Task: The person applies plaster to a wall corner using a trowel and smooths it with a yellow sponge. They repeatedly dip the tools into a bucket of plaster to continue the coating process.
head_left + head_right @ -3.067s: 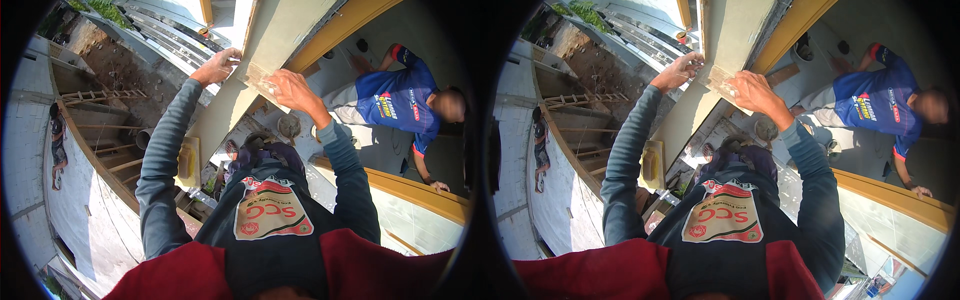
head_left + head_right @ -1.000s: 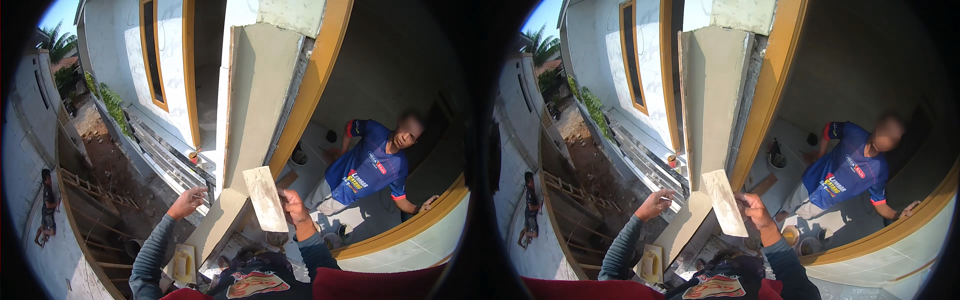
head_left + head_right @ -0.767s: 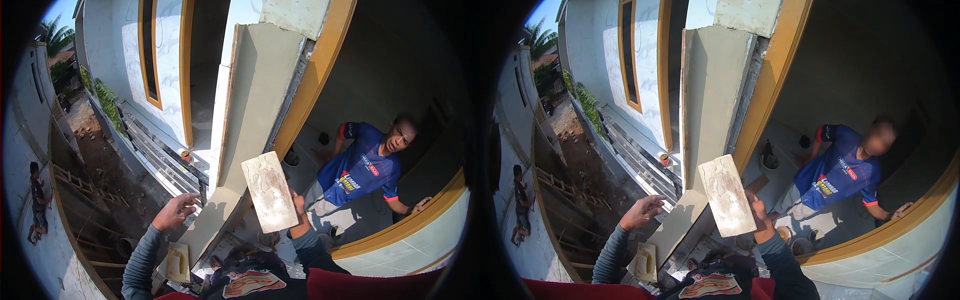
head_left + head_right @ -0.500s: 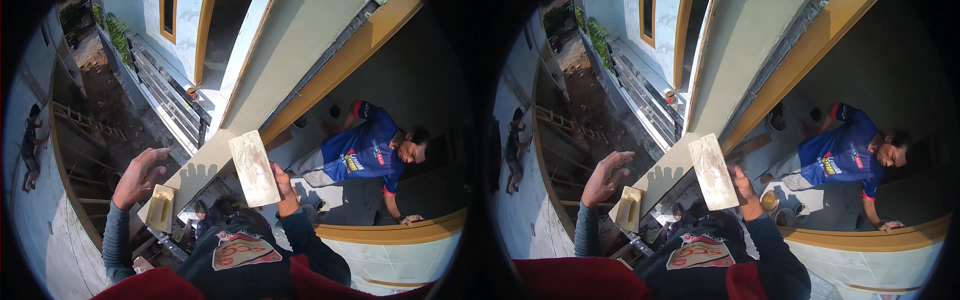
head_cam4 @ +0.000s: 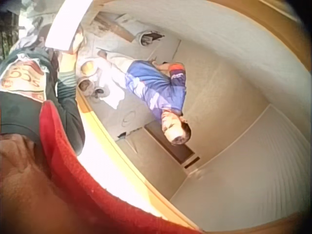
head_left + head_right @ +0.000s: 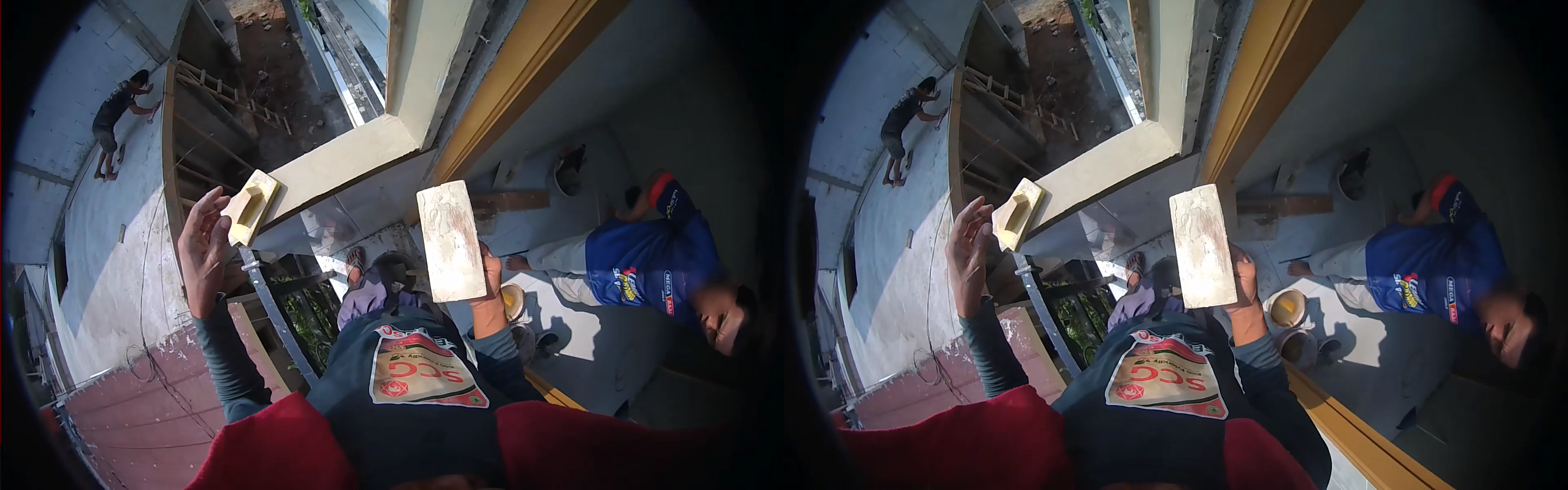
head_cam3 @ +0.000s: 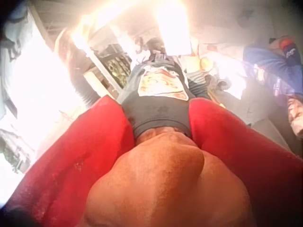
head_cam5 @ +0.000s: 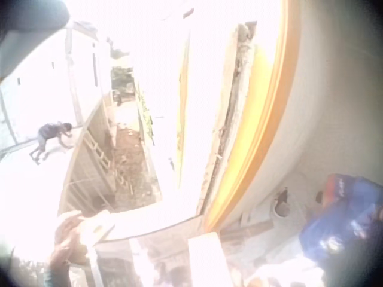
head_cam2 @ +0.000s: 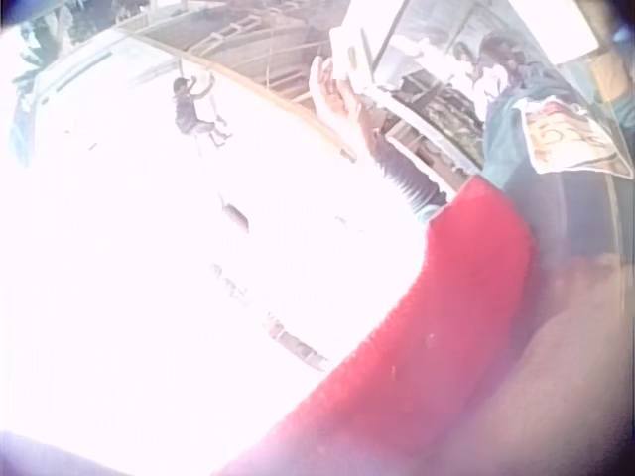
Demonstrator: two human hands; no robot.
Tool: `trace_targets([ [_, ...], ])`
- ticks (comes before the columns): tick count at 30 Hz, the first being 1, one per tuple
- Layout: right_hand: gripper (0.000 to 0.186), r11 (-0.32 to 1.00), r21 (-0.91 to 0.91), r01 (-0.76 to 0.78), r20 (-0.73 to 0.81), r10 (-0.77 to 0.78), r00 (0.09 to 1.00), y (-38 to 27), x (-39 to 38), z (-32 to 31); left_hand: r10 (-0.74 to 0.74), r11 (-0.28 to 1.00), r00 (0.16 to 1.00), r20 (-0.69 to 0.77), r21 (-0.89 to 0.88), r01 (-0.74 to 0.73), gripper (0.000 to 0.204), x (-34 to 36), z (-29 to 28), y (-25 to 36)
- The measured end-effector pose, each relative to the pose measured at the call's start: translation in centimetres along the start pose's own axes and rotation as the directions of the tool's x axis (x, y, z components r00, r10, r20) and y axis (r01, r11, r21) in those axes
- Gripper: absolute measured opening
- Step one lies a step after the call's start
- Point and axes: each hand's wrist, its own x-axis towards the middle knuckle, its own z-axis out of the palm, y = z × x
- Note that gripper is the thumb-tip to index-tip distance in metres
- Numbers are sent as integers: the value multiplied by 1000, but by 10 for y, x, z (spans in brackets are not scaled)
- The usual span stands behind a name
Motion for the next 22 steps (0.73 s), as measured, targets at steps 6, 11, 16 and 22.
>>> trace_targets([
  [6,47,994,91,-69,28,67,997,-14,-11,-28,-148,935,980,137,-305,183,41,-78,102,-9],
  [11,46,996,3,-90,79,90,993,-6,5,-8,-72,958,926,371,-232,168,42,-106,156,-8],
  [16,36,645,-752,133,61,-134,989,-15,53,47,10,985,930,366,-166,54,42,-60,133,8],
  [22,34,-659,-732,171,329,-122,937,-17,123,98,149,977,945,291,-193,-94,38,-3,98,-1],
])
